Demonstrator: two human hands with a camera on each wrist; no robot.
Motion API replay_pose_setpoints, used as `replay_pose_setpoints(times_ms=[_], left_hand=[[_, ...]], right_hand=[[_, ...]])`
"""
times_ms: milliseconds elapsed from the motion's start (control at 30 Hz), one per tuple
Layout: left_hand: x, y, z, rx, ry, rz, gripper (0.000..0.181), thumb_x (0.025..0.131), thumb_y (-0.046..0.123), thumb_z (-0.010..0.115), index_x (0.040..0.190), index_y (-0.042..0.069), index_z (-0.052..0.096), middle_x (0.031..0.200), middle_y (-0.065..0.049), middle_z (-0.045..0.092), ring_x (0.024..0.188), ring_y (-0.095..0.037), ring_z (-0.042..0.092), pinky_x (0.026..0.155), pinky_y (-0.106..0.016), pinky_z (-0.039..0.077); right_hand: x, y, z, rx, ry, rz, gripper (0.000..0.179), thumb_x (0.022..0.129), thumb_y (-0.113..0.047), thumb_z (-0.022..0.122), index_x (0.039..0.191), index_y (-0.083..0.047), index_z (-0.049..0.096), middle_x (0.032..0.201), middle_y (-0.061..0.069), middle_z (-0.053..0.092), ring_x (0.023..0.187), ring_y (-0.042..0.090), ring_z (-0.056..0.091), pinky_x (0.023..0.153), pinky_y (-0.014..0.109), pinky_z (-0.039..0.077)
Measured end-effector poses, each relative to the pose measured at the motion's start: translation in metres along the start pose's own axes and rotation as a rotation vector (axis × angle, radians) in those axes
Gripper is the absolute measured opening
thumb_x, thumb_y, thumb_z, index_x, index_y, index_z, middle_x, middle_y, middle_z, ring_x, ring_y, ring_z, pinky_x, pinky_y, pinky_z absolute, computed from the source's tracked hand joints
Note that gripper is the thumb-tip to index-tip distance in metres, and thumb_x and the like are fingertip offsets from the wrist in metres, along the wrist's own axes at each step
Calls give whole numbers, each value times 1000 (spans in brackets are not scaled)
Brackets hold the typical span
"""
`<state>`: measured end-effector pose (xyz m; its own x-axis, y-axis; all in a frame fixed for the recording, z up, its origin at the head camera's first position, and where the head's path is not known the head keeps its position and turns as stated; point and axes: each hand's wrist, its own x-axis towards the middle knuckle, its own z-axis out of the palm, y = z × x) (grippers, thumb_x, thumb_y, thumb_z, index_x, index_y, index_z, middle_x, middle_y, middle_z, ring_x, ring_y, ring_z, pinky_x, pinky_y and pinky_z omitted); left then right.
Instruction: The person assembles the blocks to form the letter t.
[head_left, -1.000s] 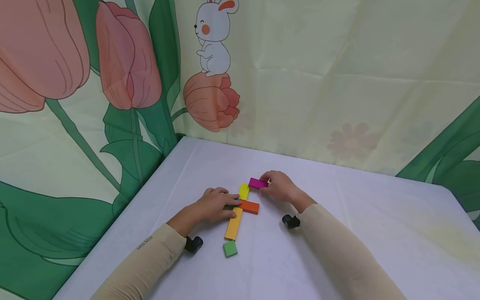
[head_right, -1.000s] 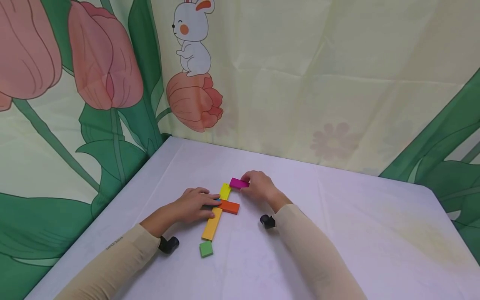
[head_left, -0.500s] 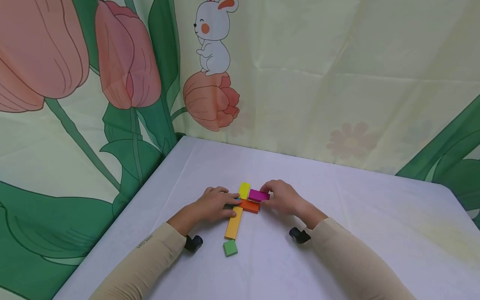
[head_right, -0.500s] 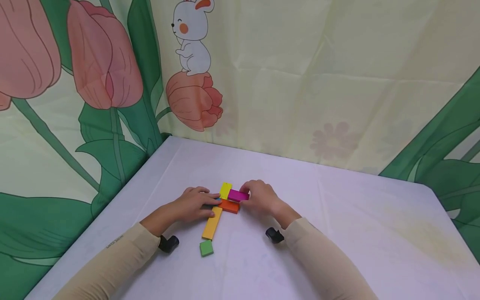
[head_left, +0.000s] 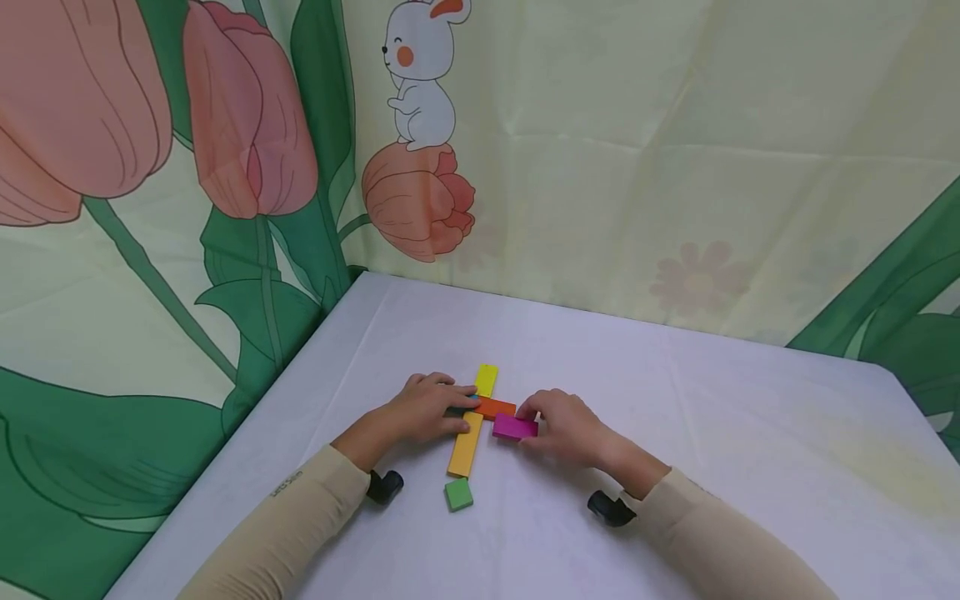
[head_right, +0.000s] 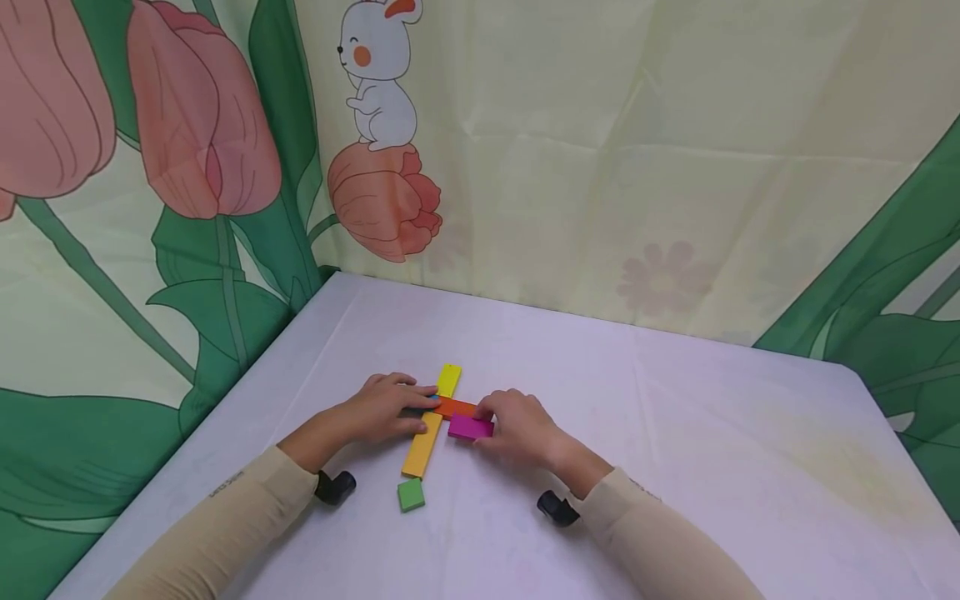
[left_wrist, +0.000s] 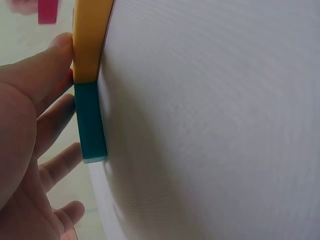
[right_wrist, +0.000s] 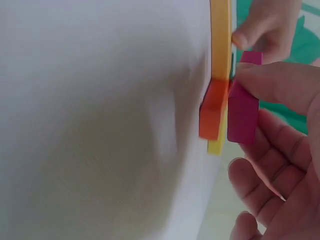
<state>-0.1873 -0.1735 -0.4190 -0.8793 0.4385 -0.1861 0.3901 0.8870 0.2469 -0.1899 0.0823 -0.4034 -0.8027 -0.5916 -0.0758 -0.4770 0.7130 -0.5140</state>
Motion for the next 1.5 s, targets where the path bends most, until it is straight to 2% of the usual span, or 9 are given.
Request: replay_pose_setpoints(times_ms=[233,533,800,1033,1267,1500], left_hand=[[1,-1,2,7,2,6,53,93,45,69,143,31,58,150,11,48,137,-28,38,110,-52,30],[1,0,1,11,4,0,54,92,45,69,143,32,58,150,11,49,138,-28,37,109,-53,31],[0,0,0,4,5,6,54,93,45,69,143,31,57,150,11,48,138,-29,37,109,-53,30],[-1,1,-1,3,4,9,54,92,45,69,143,31,58,150,10,49,137,-29,38,109,-53,31],[-1,1,-2,-1,4,3,54,93,45,69,143,31,58,150,10,48,137,-29,38,108,-52,31],[-1,1,-1,-6,6,3,53,93,45,69,143,31,58,150,9,49,137,-29,38,109,-53,31]], right_hand=[[-13,-8,11,4,-58,-35,30,81,-20,83,106,-12,69,92,-7,60,88,15,54,75,35,50],[-24,-15,19,-18,-70,-82,30,81,-24,83,105,-13,69,92,-10,60,88,12,53,76,35,48],[-26,-16,27,-69,-94,-68,32,80,-29,84,106,-16,69,91,-11,60,88,12,53,76,35,46],[-25,-19,27,-111,-100,-52,43,79,-37,85,111,-14,68,98,-6,63,93,14,55,78,37,46],[-26,-22,28,-139,-82,-79,33,81,-31,82,107,-14,71,95,-7,62,90,12,53,76,35,46],[-28,-26,30,-119,-91,-89,33,80,-31,83,105,-13,71,88,-10,60,86,10,52,73,33,45]])
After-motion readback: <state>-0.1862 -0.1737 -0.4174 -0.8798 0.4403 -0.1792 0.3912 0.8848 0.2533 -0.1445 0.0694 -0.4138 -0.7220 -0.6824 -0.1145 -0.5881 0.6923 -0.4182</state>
